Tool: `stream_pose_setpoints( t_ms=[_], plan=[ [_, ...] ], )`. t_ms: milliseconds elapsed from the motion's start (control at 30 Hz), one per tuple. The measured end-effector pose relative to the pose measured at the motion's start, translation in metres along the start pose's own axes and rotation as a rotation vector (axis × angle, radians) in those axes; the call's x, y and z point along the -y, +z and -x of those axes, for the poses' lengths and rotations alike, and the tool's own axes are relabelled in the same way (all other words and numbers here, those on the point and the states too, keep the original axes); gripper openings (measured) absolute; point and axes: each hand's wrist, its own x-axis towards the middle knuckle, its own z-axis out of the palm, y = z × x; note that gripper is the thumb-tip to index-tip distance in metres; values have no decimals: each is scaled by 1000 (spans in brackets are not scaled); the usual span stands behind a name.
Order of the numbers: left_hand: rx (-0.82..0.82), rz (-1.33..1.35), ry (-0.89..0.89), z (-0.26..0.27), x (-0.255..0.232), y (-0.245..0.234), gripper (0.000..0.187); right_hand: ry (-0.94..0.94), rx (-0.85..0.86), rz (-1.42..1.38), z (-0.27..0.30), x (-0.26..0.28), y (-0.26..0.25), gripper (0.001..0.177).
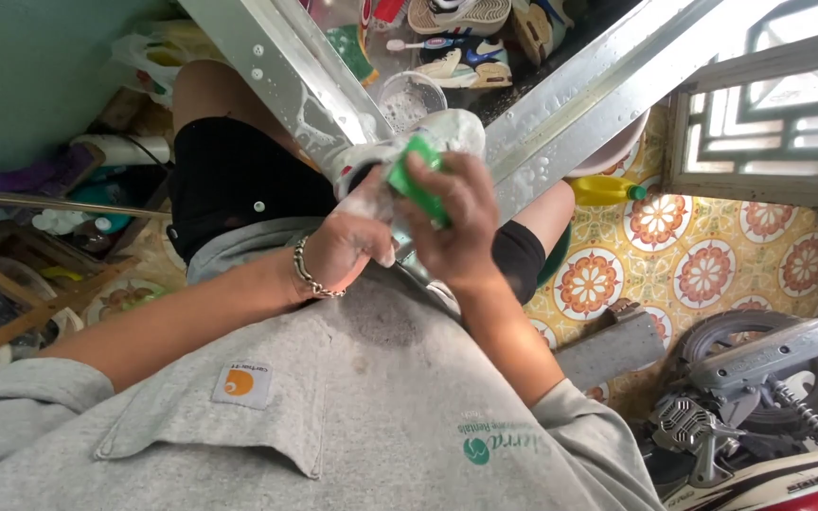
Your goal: The person cleans a pair of shoes using a brush and a green sponge with cleaning solution, scrubbing the outer surfaces and soles over a sink.
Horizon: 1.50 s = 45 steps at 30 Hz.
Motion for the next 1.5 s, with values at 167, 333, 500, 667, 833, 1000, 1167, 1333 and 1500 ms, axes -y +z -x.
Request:
stream_pose_setpoints(
  t_ms=[167, 333, 500, 667, 833, 1000, 1167, 1333, 1500],
  plan=[
    [-49, 97, -78, -5, 63, -69, 93, 0, -13, 62, -20, -20, -32, 27],
    [-16, 176, -26, -12, 44, -47, 93, 9, 92, 36, 2, -20, -23, 45],
    [-121, 175, 43, 7, -19, 9, 20, 24, -12, 64, -18, 2, -10, 21],
    [-159, 437, -43, 9, -78, 47, 22, 3, -1, 63, -29, -26, -28, 29],
    [-121, 409, 6, 15, -127, 100, 27, 7, 18, -10, -23, -13, -7, 36],
    [11, 319, 33, 22, -170, 135, 59, -74, 2, 38, -33, -41, -16, 18],
    [105, 300, 47, 10, -151, 98, 74, -66, 48, -9, -15, -56, -19, 36],
    [54, 363, -4, 13, -161, 113, 68, -92, 23, -59, -18, -24, -2, 17],
    [4, 310, -12, 14, -167, 122, 113, -19, 42, 54, -32, -63, -46, 41]
  ],
)
